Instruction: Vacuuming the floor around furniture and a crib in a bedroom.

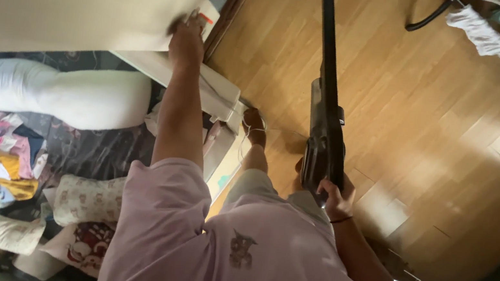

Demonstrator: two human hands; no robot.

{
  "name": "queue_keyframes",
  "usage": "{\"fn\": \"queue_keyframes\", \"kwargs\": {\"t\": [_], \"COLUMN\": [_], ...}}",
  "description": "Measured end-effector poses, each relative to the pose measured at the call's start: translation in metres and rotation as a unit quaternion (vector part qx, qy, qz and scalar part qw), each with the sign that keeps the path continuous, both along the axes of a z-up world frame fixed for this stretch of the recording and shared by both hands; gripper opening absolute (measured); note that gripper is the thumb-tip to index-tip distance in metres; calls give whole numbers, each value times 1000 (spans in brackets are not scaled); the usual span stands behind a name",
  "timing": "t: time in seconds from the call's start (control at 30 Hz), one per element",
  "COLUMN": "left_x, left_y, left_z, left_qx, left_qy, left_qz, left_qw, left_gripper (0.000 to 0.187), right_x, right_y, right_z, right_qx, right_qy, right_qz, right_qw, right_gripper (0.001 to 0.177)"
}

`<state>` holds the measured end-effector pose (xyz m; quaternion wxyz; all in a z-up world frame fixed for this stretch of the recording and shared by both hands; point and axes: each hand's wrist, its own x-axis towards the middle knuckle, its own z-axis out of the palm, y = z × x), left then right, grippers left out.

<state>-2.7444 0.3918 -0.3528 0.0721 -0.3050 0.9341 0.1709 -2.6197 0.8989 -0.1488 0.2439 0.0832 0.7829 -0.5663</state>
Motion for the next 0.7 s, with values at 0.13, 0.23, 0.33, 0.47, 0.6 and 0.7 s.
{"fn": "queue_keyframes", "kwargs": {"t": [0.13,0.23,0.33,0.47,0.6,0.7], "left_x": [-2,1,-1,-11,-15,-16], "left_y": [-4,-5,-2,3,6,-2], "left_z": [0,-8,-18,-26,-31,-39], "left_qx": [14,-3,-8,-34,-66,-29], "left_qy": [-40,-4,56,-31,-44,-62], "left_qz": [14,-31,-49,-12,-22,-24], "left_qw": [999,1000,997,999,997,997], "left_gripper": [28,33,30,22,27,24], "right_x": [5,2,-1,1,3,-1], "right_y": [-5,-12,-15,-13,-18,-30], "right_z": [-11,-13,-21,-48,-59,-52], "right_qx": [-11,-1,-54,-152,-192,-149], "right_qy": [-28,38,-79,-170,-221,-291], "right_qz": [-2,43,20,20,5,-9], "right_qw": [1000,998,995,974,956,945], "right_gripper": [19,23,19,18,20,24]}}
